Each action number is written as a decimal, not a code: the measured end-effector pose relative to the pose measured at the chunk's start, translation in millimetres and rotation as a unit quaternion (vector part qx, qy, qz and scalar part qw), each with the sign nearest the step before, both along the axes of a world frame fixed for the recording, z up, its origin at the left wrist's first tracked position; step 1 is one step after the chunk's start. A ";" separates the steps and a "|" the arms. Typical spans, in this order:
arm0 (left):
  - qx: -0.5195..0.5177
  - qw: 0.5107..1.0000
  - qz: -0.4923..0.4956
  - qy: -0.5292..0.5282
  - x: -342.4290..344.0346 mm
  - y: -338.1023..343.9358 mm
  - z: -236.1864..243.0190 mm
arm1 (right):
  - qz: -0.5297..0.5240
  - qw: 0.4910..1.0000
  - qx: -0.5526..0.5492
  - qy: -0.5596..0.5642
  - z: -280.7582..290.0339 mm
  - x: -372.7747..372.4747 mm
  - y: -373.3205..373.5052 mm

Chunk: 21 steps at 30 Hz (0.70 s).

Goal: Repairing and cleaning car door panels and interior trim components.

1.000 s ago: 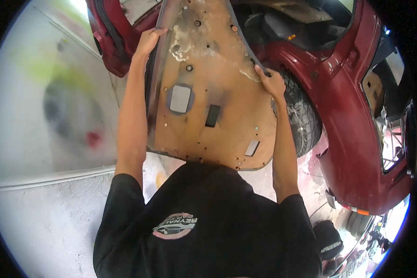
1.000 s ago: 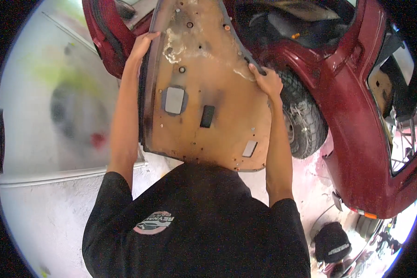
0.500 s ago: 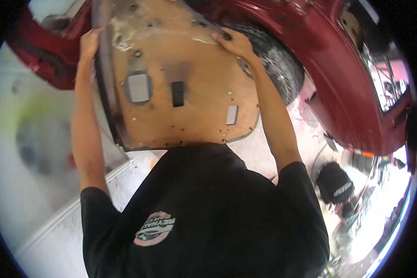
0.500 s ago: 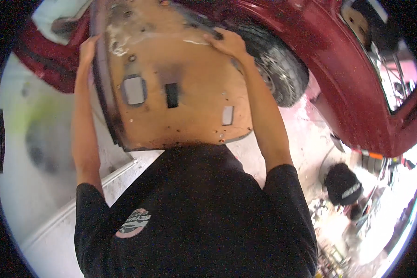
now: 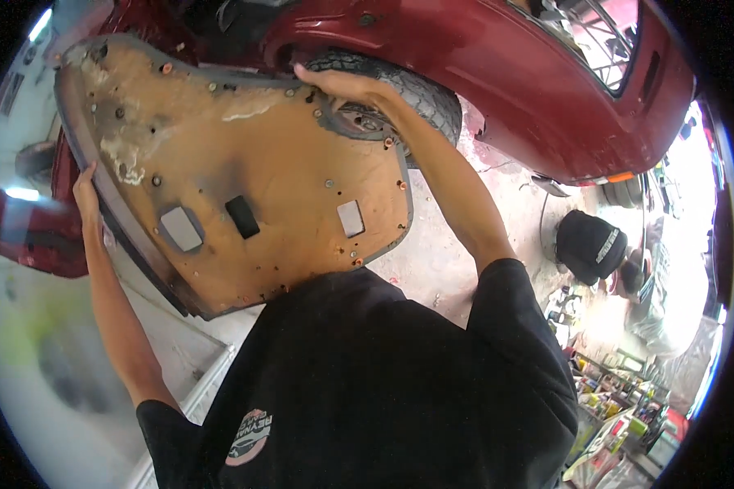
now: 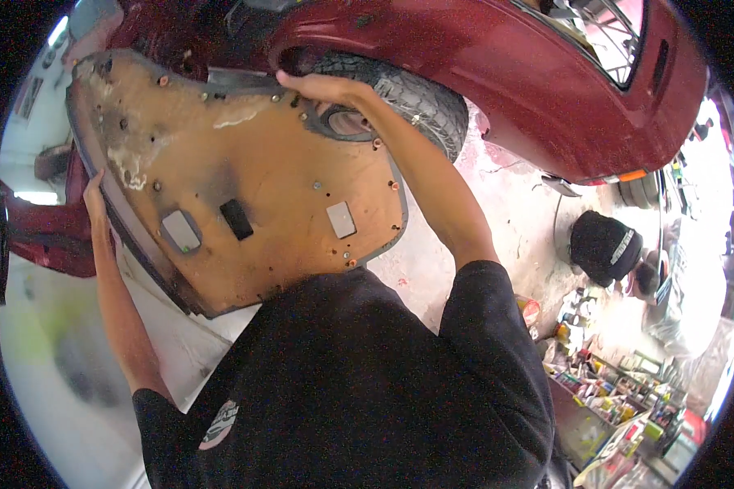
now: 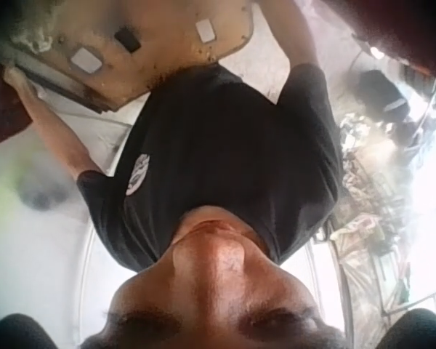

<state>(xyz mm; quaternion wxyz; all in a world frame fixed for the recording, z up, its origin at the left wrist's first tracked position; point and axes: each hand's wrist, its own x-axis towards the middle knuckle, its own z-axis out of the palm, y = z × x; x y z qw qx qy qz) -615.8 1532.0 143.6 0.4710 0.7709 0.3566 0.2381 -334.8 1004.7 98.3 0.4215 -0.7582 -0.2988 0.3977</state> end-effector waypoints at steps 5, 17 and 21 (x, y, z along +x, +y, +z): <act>-0.004 1.000 0.001 -0.026 -1.0 11.1 -8.2 | 0.036 0.995 -0.079 0.046 -17.8 -2.8 -41.3; 0.024 0.998 -0.032 -0.055 -2.8 -8.5 11.0 | -0.143 0.978 -0.102 -0.115 -118.5 -52.8 -96.1; 0.032 0.997 -0.024 -0.064 -4.3 -20.4 15.4 | -0.250 0.943 0.026 -0.216 -137.3 -72.4 -123.7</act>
